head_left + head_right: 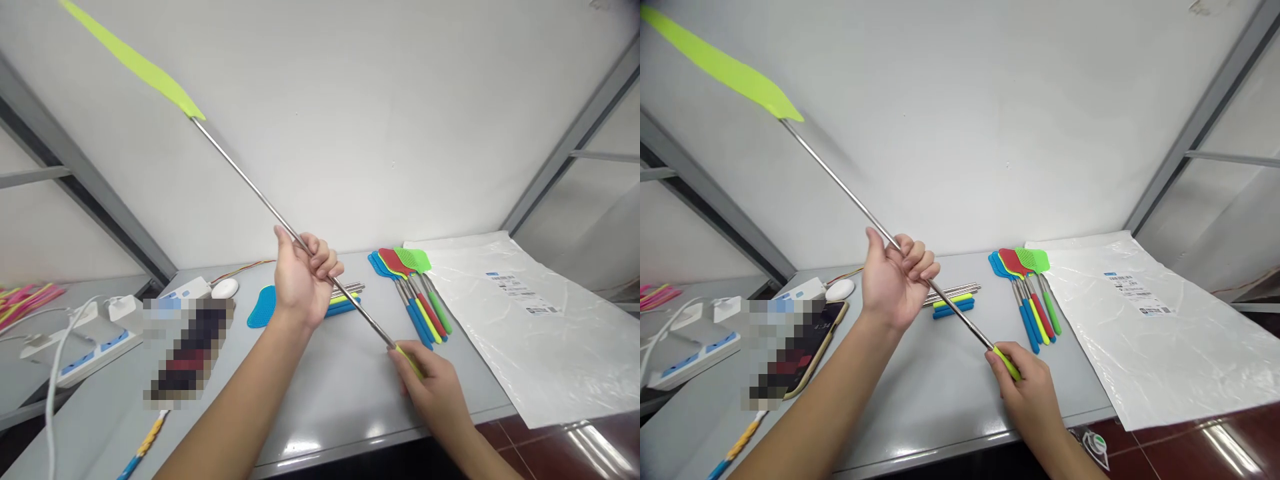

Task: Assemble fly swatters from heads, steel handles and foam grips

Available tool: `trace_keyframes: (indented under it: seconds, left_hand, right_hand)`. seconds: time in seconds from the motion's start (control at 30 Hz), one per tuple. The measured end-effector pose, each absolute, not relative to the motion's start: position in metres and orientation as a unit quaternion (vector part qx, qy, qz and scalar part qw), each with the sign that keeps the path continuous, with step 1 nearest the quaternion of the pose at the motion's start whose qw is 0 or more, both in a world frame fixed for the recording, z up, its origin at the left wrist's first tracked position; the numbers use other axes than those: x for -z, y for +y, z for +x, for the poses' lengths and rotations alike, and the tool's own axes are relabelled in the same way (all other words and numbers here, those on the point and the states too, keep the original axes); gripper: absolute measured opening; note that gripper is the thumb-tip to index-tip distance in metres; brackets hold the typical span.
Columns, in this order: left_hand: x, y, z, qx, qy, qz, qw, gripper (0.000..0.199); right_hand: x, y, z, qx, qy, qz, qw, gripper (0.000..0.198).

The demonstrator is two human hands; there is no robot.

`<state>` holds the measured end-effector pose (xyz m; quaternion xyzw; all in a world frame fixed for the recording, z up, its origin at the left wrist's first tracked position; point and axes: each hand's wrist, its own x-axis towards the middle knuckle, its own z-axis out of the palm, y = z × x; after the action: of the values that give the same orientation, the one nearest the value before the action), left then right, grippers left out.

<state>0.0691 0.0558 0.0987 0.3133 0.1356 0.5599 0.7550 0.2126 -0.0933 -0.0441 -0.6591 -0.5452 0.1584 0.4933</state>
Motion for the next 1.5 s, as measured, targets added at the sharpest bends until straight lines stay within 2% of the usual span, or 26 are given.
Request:
trace_keyframes:
  seconds: [0.13, 0.47, 0.8, 1.03, 1.23, 1.5]
  left_hand:
    - [-0.093, 0.058, 0.062, -0.585, 0.148, 0.309, 0.735, 0.057]
    - [-0.075, 0.049, 0.065, -0.629, 0.186, 0.260, 0.708, 0.060]
    - [-0.039, 0.028, 0.097, -0.574, 0.180, 0.243, 0.761, 0.057]
    - [-0.050, 0.071, 0.060, -0.631, 0.178, 0.282, 0.701, 0.038]
    - [-0.058, 0.093, 0.020, -0.637, 0.163, 0.245, 0.712, 0.043]
    - [-0.043, 0.069, 0.037, -0.677, 0.224, 0.168, 0.681, 0.047]
  right_hand:
    - [0.045, -0.095, 0.214, -0.062, -0.598, -0.651, 0.463, 0.018]
    - [0.055, -0.094, 0.211, 0.026, -0.666, -0.628, 0.402, 0.014]
    - [0.050, -0.092, 0.210, -0.032, -0.634, -0.640, 0.432, 0.018]
    - [0.049, -0.097, 0.227, -0.048, -0.628, -0.659, 0.411, 0.021]
    - [0.051, -0.105, 0.236, -0.059, -0.659, -0.657, 0.362, 0.019]
    - [0.053, -0.106, 0.219, -0.071, -0.674, -0.652, 0.340, 0.018]
